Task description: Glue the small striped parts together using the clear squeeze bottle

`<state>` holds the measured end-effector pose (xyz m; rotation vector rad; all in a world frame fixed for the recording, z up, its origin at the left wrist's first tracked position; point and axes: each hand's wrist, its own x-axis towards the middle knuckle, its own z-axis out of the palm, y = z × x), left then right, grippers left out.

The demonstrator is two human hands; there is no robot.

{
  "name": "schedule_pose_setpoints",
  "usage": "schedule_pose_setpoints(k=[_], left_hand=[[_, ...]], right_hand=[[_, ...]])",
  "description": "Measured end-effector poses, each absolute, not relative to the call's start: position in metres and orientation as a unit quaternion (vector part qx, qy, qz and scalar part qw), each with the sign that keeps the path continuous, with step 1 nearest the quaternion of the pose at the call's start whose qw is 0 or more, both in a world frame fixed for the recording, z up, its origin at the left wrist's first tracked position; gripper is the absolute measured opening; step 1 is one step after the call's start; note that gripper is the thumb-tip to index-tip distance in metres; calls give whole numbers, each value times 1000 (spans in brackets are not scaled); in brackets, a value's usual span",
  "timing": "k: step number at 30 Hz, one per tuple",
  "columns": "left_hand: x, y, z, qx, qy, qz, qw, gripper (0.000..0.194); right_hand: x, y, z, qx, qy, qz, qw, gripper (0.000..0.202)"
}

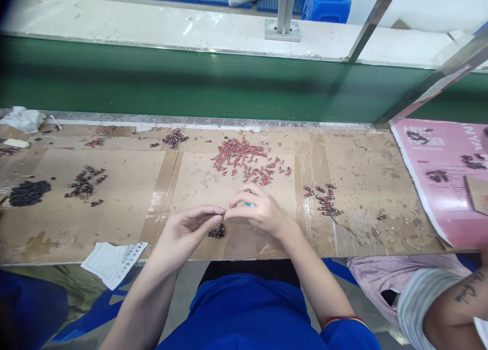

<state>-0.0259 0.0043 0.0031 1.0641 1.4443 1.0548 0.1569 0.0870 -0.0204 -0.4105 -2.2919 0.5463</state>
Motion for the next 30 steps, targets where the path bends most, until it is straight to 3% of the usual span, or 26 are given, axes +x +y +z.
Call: schedule_pose_setpoints(k=[5,8,12,16,25,30], left_hand=[[-21,6,9,437,601,429,514,21],[-17,5,10,445,600,435,502,19],[-10,3,8,461,601,446,476,19],[-4,1,7,469,610,455,448,18],[6,-3,5,466,600,473,446,20],[11,2,-9,535,571,444,437,19]], right_hand=[[163,86,-16,-154,-888,219,374,26],[166,77,-18,-203,-844,298,398,18],[161,58,-19,-327,-728,434,418,30],[152,47,-17,-358,-663,496,431,11],[144,35,-18,-405,-552,528,503,11],[155,35,-19,-432,-595,460,498,10]])
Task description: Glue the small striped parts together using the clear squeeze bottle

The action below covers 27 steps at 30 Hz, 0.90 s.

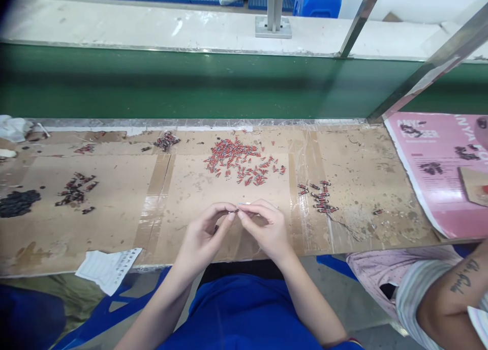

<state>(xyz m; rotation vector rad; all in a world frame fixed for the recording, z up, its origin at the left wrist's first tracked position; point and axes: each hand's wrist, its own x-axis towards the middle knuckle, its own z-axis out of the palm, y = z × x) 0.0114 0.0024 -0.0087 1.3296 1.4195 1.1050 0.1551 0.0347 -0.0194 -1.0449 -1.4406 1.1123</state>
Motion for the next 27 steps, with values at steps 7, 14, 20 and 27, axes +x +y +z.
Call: schedule_pose_setpoints(k=[7,14,20,27], left_hand=[[-35,17,-16,593,666,364,269,38],[-58,2,-47,666,644,237,293,7],[-40,-9,-49,677,672,201,223,19],[-27,6,-49,672,671,240,200,20]], right_hand=[[234,57,-41,-625,-582,217,473,19],[246,59,-45,-644,-662,9,384,25],[205,46,-49,-497,-801,149,300,31],[199,44,-45,-529,-685,348,360,30]])
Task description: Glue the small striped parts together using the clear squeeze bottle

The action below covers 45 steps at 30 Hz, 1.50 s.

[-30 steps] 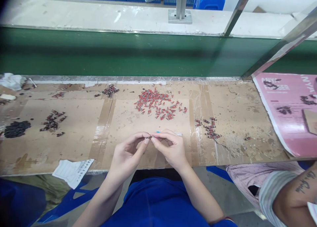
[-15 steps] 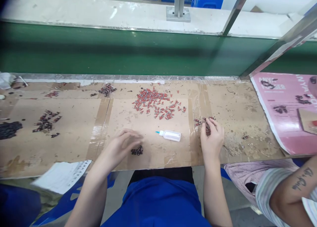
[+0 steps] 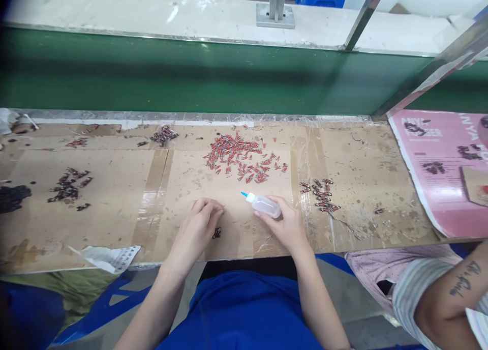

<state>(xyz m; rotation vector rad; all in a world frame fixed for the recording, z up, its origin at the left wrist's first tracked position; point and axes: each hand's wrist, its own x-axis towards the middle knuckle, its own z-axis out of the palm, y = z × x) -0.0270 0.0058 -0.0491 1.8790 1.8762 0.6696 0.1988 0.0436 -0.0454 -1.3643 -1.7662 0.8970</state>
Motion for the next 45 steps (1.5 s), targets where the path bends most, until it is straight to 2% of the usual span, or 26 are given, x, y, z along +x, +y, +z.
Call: schedule_pose_setpoints(k=[4,8,11,19,28,45], left_hand=[[-28,8,-52,661,669,266,211,21],[-38,2,-55,670,647,279,233,18],[-42,-1,-57,661,652,290,231,22],[-38,2,-57,654,652,305,232,21],[-38,1,-55,653,650,312,231,21],[-38,1,-57,675,636,322,190,22]], right_hand=[[190,42,-41,-533,-546,487,425,33],[176,45,-47,-531,-417,549,492,33],[163,47,-51,-529,-386,572,494,30],[136,41,-53,-568,-438,515,470,26],[135,37,-56,-571,-477,513,428,24],[136,35,-58,-576,-470,491,454,26]])
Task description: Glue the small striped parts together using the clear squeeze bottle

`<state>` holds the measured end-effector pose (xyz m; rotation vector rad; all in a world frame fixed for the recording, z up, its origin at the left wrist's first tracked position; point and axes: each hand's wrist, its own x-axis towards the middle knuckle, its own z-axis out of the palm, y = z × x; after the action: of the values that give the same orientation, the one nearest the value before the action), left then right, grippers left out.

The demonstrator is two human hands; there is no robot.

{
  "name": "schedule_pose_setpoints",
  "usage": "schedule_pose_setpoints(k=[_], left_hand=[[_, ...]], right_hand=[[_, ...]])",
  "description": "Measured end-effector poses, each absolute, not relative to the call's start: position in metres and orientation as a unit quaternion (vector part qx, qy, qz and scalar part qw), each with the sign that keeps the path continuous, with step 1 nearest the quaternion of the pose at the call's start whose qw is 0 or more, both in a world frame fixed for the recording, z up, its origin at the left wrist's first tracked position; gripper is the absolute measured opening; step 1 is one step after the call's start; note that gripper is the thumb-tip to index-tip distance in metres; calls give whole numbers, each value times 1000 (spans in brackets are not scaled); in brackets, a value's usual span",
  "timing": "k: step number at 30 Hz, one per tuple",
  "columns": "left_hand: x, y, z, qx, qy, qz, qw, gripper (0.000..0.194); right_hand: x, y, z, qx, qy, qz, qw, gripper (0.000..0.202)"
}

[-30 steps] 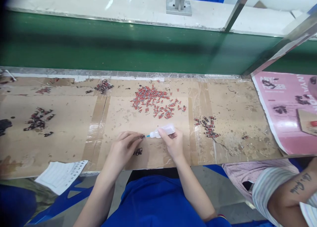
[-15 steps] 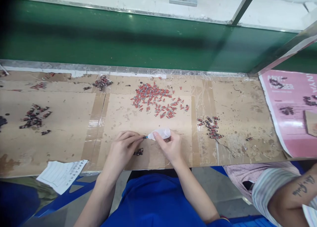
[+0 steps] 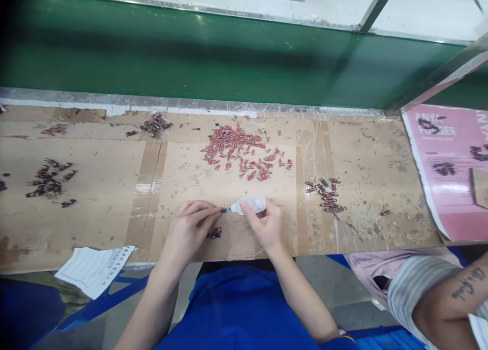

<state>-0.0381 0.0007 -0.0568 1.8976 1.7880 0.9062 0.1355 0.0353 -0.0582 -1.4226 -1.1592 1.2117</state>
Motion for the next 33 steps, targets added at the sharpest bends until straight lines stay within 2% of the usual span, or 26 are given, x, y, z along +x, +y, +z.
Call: schedule_pose_setpoints(k=[12,26,30,33], left_hand=[[-37,0,-57,678,639,314,181,20],[-36,-1,-57,665,653,312,184,19],[-41,-2,-59,649,671,318,168,21],[-49,-2,-59,633,684,323,162,21]], right_hand=[[135,34,-62,-560,-482,508,443,24],[141,35,-63,-576,-465,479,472,27],[149,32,-60,-604,-540,419,411,40],[162,31,-51,-667,-606,292,322,61]])
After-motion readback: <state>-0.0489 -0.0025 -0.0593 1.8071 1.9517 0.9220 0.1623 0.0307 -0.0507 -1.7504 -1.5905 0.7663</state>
